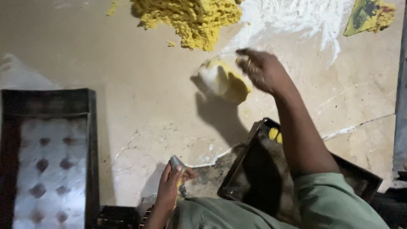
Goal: The person sits in a bakery production area holding a piping bag filled with yellow dough and pipes ribbed oval dough pieces onto baking trays, working row by row until a tray is filled. They occasionally set the bag down, grab more dough from a pile on the table, reload the bag, and continue piping onto additional trays.
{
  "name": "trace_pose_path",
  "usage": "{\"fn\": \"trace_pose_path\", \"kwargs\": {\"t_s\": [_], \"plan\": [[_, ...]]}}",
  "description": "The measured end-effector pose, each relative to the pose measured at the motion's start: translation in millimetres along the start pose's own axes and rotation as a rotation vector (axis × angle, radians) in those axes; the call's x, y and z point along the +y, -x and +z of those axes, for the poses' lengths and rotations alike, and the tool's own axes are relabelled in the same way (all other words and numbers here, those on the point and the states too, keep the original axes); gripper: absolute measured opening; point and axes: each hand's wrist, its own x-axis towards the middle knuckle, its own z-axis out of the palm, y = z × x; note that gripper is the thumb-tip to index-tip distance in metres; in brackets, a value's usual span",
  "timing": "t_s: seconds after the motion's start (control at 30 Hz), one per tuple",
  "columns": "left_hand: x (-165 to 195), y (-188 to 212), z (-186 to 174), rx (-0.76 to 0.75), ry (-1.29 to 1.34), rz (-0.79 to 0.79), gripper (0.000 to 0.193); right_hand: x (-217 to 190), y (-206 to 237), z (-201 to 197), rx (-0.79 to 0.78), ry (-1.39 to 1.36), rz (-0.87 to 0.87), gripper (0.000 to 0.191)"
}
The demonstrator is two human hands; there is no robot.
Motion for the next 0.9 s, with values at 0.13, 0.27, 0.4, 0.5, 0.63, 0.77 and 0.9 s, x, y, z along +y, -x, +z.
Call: {"fn": "trace_pose_path", "kwargs": {"t_s": [0.13,0.27,0.4,0.5,0.63,0.77,0.9], "plan": [[18.9,18.9,-29.6,-0.003,-0.084,0.034,0.037,-61.1,22.6,71.6,0.190,0.251,0.000,0.070],[22.9,41.5,-66.9,-0.050,0.017,0.142,0.036,-59.3,83.6,200.0,-0.065,0.483,-0.289,0.096],[16.3,71.2,-118.1,0.061,0.045,0.091,0.030,-19.9,153.0,250.7,0.032,0.361,-0.477,0.070],[5.1,94.7,-154.4,0.074,0.150,0.141,0.029,-21.8,170.2,280.1,0.245,0.415,-0.785,0.077],[-7.5,114.6,-190.7,0.117,0.026,0.221,0.039,-63.1,136.1,333.5,0.097,0.670,-1.147,0.058],[-6.0,111.3,-207.7,0.157,0.067,0.290,0.039,-102.8,75.4,325.8,-0.426,-0.261,-0.179,0.067],[18.7,87.7,-208.5,0.188,0.260,0.308,0.045,-134.3,102.3,305.6,-0.533,-0.974,-0.032,0.062]]}}
